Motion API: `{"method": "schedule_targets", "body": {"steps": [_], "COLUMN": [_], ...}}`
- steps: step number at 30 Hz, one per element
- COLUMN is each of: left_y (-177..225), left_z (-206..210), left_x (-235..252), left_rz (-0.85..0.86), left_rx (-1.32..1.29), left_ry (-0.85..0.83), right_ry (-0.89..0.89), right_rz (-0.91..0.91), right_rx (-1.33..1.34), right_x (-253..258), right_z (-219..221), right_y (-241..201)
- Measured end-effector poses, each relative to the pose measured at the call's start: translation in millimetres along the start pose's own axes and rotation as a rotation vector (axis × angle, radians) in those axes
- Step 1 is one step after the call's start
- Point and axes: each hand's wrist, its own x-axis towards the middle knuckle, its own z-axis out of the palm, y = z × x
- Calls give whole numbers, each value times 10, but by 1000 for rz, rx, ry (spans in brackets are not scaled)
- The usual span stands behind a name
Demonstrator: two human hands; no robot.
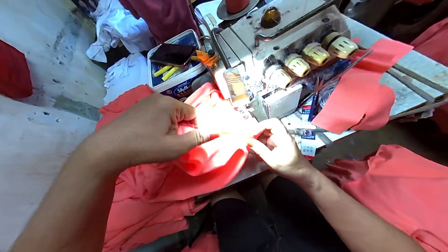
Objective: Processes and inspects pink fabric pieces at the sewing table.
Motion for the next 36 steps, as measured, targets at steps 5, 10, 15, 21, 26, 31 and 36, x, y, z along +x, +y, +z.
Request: {"method": "schedule_targets", "body": {"steps": [5, 10, 15, 21, 26, 31, 36], "left_y": [159, 354, 354, 329, 269, 151, 85], "left_z": [28, 44, 147, 244, 369, 511, 408], "left_x": [-20, 1, 80, 199, 340, 446, 460], "left_rz": [23, 149, 139, 89, 156, 162, -21], "left_rx": [175, 233, 302, 332, 321, 285, 232], "left_ry": [-11, 2, -35, -41, 35, 78, 49], "right_ry": [-11, -57, -14, -11, -7, -31, -41], "right_rz": [-34, 57, 52, 102, 139, 179, 227], "right_rx": [-106, -26, -23, -37, 6, 33, 48], "right_x": [-23, -108, -253, -127, 12, 147, 206], "right_z": [-36, -89, -76, -62, -44, -56, -72], "right_y": [20, -205, -139, -71, -42, -10, -12]}}
